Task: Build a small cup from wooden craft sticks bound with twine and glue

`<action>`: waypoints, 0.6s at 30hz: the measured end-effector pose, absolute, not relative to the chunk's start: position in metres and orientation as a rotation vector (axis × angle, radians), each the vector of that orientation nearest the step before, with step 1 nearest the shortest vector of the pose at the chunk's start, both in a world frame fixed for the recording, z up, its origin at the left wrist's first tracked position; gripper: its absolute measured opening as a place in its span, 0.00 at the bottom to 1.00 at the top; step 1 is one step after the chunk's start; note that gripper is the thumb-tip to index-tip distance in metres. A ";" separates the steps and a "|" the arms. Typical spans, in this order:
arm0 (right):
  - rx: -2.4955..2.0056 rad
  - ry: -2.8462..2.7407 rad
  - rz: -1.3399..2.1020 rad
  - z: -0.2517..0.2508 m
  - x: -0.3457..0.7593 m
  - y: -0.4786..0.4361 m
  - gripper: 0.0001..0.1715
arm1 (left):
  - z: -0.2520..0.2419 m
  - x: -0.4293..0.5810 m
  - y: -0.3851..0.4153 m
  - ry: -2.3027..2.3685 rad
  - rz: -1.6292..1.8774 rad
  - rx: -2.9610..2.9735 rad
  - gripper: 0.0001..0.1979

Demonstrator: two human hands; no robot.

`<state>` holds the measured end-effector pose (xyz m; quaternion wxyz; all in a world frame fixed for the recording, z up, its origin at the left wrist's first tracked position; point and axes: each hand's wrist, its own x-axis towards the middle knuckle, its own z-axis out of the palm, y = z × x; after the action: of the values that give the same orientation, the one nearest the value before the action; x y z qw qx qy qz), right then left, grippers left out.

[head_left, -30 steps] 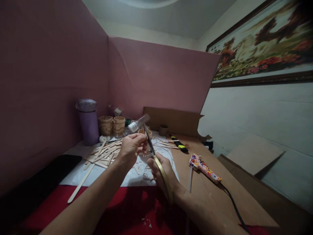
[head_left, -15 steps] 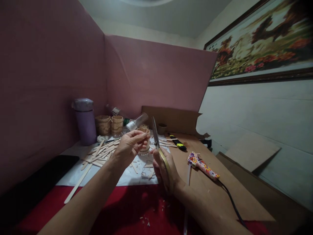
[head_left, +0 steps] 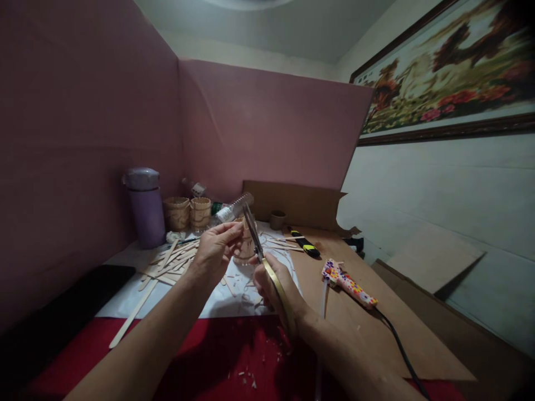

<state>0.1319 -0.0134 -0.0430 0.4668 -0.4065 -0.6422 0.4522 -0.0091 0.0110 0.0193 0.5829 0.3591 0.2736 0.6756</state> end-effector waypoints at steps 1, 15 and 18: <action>-0.992 -1.594 1.103 -0.044 0.133 -0.013 0.28 | 0.020 -0.009 0.011 0.632 1.578 0.836 0.13; -0.850 -1.592 1.300 -0.032 0.132 -0.023 0.45 | 0.029 -0.024 0.014 0.699 1.420 0.964 0.10; -0.844 -1.557 1.366 -0.029 0.132 -0.028 0.47 | 0.029 -0.027 0.015 0.726 1.405 1.002 0.10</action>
<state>0.1322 -0.0275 -0.0290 0.4372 -0.3392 -0.6263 0.5492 -0.0275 0.0153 0.0292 0.5927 0.4310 0.3124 0.6044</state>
